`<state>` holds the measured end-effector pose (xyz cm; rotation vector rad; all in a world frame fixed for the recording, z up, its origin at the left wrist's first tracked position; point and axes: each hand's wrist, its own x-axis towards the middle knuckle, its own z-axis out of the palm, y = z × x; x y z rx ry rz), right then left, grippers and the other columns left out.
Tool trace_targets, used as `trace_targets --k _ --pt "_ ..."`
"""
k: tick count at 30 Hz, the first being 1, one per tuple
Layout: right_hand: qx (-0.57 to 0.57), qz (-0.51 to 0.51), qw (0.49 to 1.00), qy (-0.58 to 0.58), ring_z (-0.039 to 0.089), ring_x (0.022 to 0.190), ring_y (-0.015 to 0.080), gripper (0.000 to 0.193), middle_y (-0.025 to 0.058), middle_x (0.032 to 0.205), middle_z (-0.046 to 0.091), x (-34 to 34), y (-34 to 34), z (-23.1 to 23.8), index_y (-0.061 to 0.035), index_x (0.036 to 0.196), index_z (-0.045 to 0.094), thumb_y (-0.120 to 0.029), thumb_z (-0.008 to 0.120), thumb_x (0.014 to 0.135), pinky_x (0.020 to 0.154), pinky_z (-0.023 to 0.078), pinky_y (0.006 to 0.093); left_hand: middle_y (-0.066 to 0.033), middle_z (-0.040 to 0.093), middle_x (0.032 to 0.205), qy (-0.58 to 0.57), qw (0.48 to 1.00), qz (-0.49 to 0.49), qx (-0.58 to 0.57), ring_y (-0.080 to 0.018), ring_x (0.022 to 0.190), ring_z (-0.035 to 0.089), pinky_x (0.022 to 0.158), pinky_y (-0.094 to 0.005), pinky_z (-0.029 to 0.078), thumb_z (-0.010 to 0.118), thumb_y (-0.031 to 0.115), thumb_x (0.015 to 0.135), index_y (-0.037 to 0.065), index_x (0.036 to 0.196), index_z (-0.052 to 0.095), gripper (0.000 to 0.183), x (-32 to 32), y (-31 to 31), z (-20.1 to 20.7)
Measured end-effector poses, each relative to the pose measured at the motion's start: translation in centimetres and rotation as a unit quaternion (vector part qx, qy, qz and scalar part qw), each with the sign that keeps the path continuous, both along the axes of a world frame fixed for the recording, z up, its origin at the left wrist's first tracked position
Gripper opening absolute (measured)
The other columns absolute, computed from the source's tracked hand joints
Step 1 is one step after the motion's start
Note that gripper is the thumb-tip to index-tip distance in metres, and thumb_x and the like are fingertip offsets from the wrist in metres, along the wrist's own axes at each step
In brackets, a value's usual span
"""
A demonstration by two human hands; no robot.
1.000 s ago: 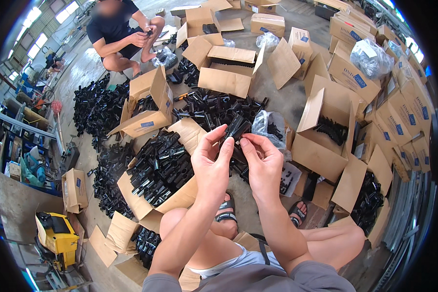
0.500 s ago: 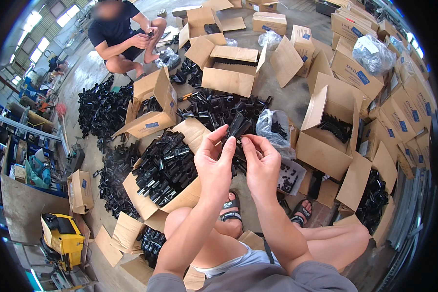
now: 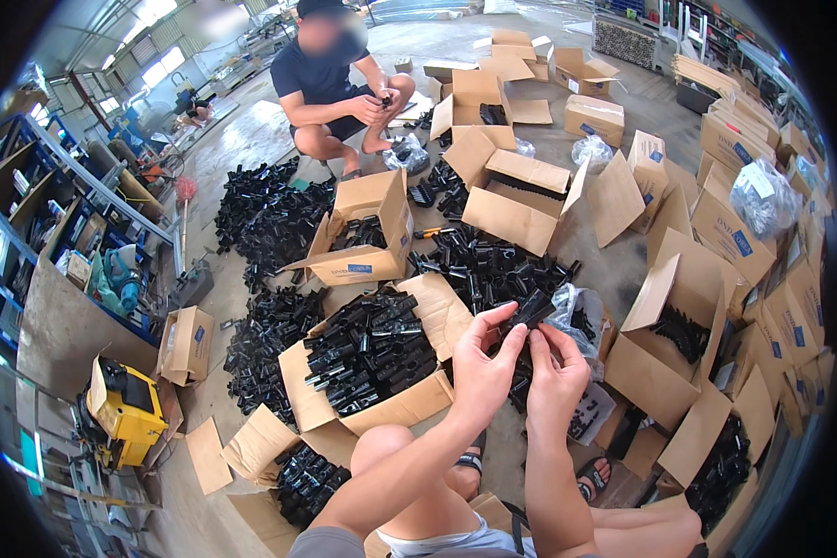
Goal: The person picks up black plastic T-shaped and L-shaped pipe connectors from a pile, rotates them by hand, and places them into cardboard boxes or a plastic bag.
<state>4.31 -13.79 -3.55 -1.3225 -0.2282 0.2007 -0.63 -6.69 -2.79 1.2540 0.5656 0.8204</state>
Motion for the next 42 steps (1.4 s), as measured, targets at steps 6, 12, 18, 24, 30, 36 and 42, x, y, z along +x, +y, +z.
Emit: trace_targets --k 6,12,18,24,30,36,42 --pt "-0.012 0.012 1.000 -0.015 0.066 0.083 0.0102 0.020 0.0081 0.096 0.072 0.6 -0.5 -0.3 0.0080 0.108 0.069 -0.009 0.070 0.098 0.074 0.053 0.0235 -0.0080 0.072 0.108 0.001 1.000 -0.005 0.006 -0.0099 0.094 0.066 0.082 -0.0246 0.053 0.068 0.004 0.096 -0.002 0.128 0.064 0.033 0.1 -0.3 0.1" --pt "-0.036 0.020 0.999 -0.030 0.063 0.078 0.0092 0.022 0.0062 0.089 0.070 0.9 -0.6 -0.5 0.0071 0.100 0.069 -0.015 0.068 0.100 0.070 0.051 0.0247 -0.0080 0.071 0.113 0.022 0.999 -0.006 0.025 -0.0099 0.100 0.065 0.087 -0.0251 0.052 0.069 0.004 0.096 -0.002 0.129 0.063 0.034 0.0 -0.3 0.3" --pt "-0.161 -0.023 0.976 -0.142 0.063 0.079 0.0223 0.023 0.0116 0.087 0.067 0.9 -0.4 -1.1 0.0042 0.097 0.068 -0.018 0.065 0.100 0.075 0.050 0.0347 -0.0078 0.072 0.109 -0.005 1.000 -0.007 0.000 -0.0101 0.096 0.065 0.084 -0.0254 0.053 0.069 0.005 0.096 -0.001 0.128 0.064 0.033 0.0 -0.3 -0.4" --pt "-0.165 0.006 0.963 -0.215 0.066 0.088 0.0265 0.017 0.0135 0.097 0.068 0.6 -1.1 -0.4 0.0041 0.101 0.067 -0.012 0.065 0.097 0.081 0.051 0.0358 -0.0068 0.072 0.107 -0.002 0.999 0.003 0.038 -0.0101 0.094 0.065 0.081 -0.0258 0.053 0.070 0.006 0.096 -0.001 0.126 0.065 0.032 0.0 -0.3 -0.3" --pt "-0.053 0.085 0.994 -0.032 0.064 0.097 0.0138 0.017 0.0084 0.106 0.068 1.3 -1.6 -0.1 0.0058 0.109 0.066 -0.009 0.065 0.100 0.085 0.051 0.0281 -0.0058 0.072 0.105 0.006 0.996 0.018 0.089 -0.0088 0.088 0.063 0.078 -0.0252 0.051 0.070 0.006 0.094 0.000 0.125 0.066 0.031 -0.5 -0.3 0.6" --pt "-0.030 0.066 0.997 -0.013 0.063 0.100 0.0134 0.014 0.0073 0.105 0.068 1.2 -1.4 -0.9 0.0039 0.107 0.067 -0.008 0.065 0.100 0.088 0.051 0.0285 -0.0048 0.072 0.101 0.026 0.997 0.014 0.078 -0.0074 0.082 0.060 0.073 -0.0245 0.050 0.071 0.009 0.094 0.000 0.124 0.067 0.031 -0.8 -0.5 1.1" --pt "-0.129 0.003 0.984 -0.122 0.062 0.098 0.0126 0.017 0.0066 0.106 0.067 0.6 -1.0 -1.0 0.0038 0.109 0.065 -0.012 0.061 0.103 0.085 0.051 0.0289 -0.0046 0.072 0.099 0.028 0.997 0.017 0.068 -0.0074 0.080 0.058 0.070 -0.0247 0.049 0.071 0.010 0.094 0.001 0.123 0.068 0.031 -1.1 -0.5 1.5"
